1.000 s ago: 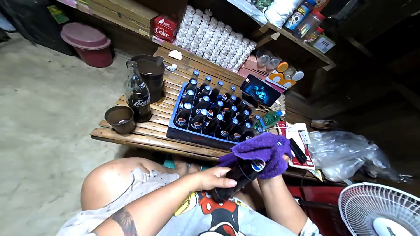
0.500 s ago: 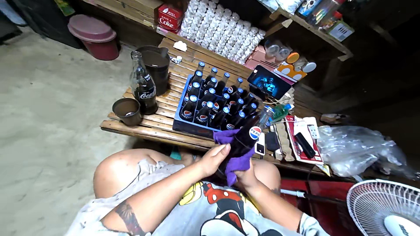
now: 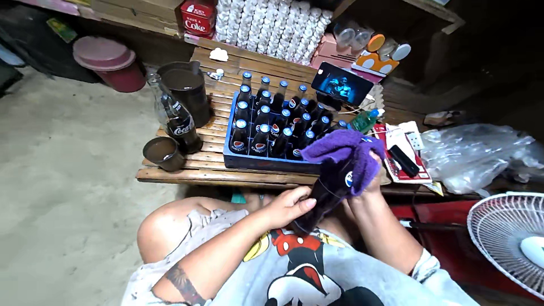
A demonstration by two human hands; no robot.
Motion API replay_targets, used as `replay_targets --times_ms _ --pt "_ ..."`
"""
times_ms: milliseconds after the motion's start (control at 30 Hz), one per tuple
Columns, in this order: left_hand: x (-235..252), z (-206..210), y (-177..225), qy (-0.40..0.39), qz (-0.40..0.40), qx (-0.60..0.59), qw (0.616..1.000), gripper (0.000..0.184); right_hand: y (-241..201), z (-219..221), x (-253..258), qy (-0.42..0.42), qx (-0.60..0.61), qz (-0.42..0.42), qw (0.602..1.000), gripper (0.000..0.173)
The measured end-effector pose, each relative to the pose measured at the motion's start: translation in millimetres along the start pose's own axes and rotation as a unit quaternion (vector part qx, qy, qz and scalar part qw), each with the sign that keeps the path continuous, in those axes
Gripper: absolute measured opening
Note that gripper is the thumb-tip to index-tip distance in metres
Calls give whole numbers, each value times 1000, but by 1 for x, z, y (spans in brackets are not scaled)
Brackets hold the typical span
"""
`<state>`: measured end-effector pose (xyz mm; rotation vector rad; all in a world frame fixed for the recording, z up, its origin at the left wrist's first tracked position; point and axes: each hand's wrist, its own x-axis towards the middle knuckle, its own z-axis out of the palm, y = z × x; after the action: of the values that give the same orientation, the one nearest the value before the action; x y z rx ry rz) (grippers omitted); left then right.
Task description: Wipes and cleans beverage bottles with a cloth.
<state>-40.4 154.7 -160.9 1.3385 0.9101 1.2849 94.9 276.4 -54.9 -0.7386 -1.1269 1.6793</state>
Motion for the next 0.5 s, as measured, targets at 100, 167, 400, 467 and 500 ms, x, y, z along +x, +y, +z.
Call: replay_targets --times_ms 100,167,400,467,500 --pt "-4 5 -1 -103 -37 -251 962 72 -42 39 -16 118 -54 118 985 39" --pt "-4 10 -7 -128 -59 -321 937 73 -50 46 -15 148 -56 163 974 37" --pt "-4 10 -9 22 6 -181 983 87 44 -28 -1 -84 -22 21 996 41" --pt "-4 10 -6 75 12 -154 985 88 60 -29 -17 -94 -45 34 994 38" --pt "-5 9 -4 99 18 -142 985 86 64 -28 -27 -109 -62 30 992 29"
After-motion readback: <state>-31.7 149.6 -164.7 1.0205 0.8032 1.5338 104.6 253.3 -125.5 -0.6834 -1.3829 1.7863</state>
